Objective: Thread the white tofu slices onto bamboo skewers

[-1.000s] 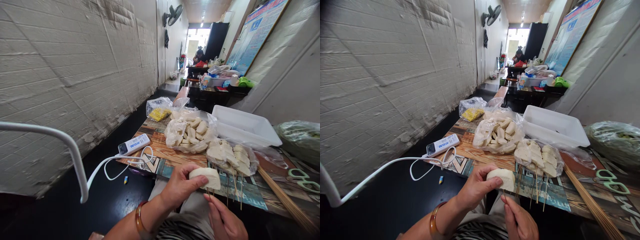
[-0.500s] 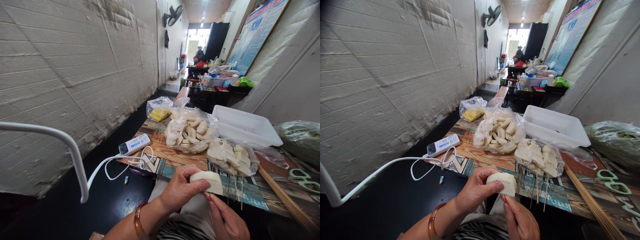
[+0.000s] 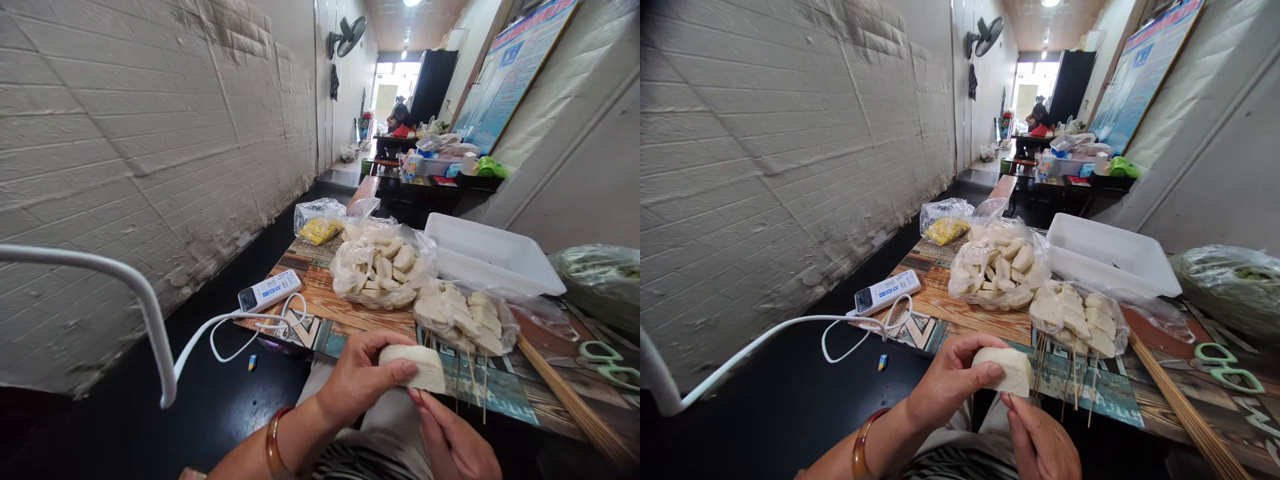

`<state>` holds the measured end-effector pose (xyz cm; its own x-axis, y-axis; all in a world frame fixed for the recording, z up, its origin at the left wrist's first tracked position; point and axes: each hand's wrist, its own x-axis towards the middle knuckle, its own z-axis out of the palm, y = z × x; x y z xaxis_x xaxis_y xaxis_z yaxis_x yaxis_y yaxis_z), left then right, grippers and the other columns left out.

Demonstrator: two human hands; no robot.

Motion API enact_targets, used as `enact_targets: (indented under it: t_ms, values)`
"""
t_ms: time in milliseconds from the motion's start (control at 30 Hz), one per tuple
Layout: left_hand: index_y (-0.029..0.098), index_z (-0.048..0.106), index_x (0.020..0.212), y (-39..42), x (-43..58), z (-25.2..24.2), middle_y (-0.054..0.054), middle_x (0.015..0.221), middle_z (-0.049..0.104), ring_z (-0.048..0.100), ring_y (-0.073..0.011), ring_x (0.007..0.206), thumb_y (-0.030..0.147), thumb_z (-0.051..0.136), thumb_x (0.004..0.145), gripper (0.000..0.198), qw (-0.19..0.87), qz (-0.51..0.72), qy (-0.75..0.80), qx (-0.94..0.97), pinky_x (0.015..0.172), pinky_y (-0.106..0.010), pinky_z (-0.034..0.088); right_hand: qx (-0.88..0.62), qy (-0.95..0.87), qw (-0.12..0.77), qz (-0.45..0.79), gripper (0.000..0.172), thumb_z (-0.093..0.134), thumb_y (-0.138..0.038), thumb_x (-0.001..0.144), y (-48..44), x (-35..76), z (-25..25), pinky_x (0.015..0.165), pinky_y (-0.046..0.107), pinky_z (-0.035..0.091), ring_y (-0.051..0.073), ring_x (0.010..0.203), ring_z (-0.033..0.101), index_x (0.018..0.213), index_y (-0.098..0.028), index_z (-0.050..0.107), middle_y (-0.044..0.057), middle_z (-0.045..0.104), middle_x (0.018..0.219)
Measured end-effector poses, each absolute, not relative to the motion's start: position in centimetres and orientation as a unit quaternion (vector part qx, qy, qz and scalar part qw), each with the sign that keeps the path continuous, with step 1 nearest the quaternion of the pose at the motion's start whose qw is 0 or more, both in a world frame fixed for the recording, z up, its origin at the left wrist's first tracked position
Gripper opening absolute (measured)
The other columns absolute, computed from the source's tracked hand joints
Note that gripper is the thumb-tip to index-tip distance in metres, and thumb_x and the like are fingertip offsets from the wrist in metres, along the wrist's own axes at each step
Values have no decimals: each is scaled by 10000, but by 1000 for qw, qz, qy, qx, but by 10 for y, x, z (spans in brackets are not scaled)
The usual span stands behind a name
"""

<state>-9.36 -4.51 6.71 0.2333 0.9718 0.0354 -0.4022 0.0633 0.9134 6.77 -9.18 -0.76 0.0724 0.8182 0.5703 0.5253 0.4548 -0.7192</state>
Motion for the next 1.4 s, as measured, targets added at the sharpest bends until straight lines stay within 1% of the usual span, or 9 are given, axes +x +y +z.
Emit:
enact_targets:
  t_ms: [167,400,633,733,900,1000,1167,1333,1400]
  values:
    - [157,766,901,-44,-93,66,-55,821,699,565,-141,714,381,818,668,327,638,537,340,435,677,-246,456,-497,-668,533,148,241,574,-359,919,-92,69,-9,701,245,591,191,710,766,896,-270,797,14,807,827]
    - [165,774,891,-45,-93,68,-41,801,708,565,-127,698,379,816,675,307,626,546,335,444,675,-232,450,-472,-674,547,156,202,600,-318,907,-90,72,-14,700,228,586,182,728,767,960,-286,792,-4,807,857]
    - [172,774,881,-46,-92,69,-38,795,707,564,-126,689,389,818,670,306,629,548,339,436,657,-228,445,-447,-679,562,152,235,614,-204,886,-89,75,-21,720,238,576,180,753,766,1023,-306,775,-20,805,890]
    - [168,777,876,-46,-92,70,-40,790,706,561,-127,689,393,820,664,312,627,545,344,437,651,-227,440,-439,-684,562,155,254,612,-193,886,-89,75,-22,728,227,569,170,753,765,1049,-314,765,-27,804,895]
    - [150,777,878,-46,-92,70,-40,765,686,536,-122,672,422,792,695,328,614,538,347,462,653,-231,429,-463,-681,548,148,211,583,-263,922,-90,72,-16,706,233,570,179,736,764,978,-270,786,-6,806,867]
    - [133,771,860,-46,-92,70,-42,739,666,529,-127,666,452,772,710,352,606,527,353,480,649,-239,424,-482,-673,542,146,237,569,-309,934,-92,70,-13,721,239,565,187,740,764,933,-237,794,14,807,854]
    - [125,764,819,-46,-89,67,-41,737,647,513,-123,670,449,773,708,342,595,524,360,492,629,-232,400,-519,-645,541,148,295,575,-405,920,-94,65,-9,696,256,567,203,704,759,849,-231,802,32,804,803]
    - [133,761,837,-47,-88,63,-30,754,643,508,-106,676,403,806,683,313,630,525,351,452,629,-213,393,-559,-600,538,194,366,591,-529,868,-95,60,-5,658,247,575,205,638,745,773,-241,797,33,792,723]
    - [153,757,916,-47,-89,62,-30,804,662,536,-111,707,384,841,639,370,670,517,326,422,658,-214,415,-573,-581,533,224,363,602,-542,849,-95,59,-6,618,227,568,206,659,743,777,-242,793,35,792,731]
